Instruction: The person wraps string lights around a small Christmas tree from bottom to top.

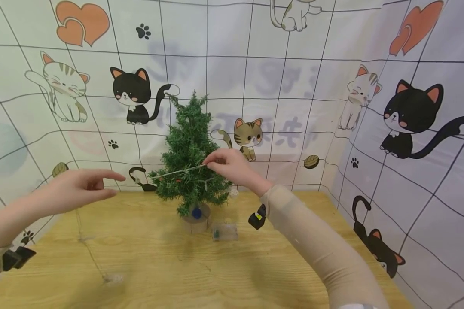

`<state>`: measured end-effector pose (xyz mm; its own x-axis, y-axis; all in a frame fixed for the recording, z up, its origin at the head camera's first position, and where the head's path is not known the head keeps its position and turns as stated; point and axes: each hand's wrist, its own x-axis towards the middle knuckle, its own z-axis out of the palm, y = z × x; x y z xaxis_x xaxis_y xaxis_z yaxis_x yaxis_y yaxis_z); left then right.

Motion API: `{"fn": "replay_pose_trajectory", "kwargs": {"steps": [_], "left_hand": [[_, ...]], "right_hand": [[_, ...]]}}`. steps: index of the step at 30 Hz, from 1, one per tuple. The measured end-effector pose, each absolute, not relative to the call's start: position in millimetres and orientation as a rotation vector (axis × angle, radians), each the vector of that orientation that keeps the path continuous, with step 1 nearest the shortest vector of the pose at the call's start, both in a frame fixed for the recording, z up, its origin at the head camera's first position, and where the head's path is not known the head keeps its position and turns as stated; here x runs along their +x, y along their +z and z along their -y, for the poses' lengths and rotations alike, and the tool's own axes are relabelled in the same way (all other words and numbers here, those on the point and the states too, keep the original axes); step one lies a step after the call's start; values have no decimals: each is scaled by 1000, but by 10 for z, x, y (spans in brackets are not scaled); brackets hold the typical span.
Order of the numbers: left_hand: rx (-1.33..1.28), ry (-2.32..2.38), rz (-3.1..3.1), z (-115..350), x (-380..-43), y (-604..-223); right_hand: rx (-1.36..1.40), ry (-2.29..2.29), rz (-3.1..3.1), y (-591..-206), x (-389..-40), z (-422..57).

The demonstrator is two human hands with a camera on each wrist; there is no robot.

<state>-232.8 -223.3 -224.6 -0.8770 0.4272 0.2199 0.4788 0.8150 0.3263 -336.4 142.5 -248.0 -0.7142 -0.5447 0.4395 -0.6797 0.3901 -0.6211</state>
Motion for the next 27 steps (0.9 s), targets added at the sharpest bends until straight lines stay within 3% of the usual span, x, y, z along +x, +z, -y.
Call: {"fn": "replay_pose_trajectory", "kwargs": {"steps": [27], "left_hand": [[-549,-665,2908,2762,-2453,-2268]], "right_hand": [[939,1100,2444,-2496,-3620,-1664]]}}
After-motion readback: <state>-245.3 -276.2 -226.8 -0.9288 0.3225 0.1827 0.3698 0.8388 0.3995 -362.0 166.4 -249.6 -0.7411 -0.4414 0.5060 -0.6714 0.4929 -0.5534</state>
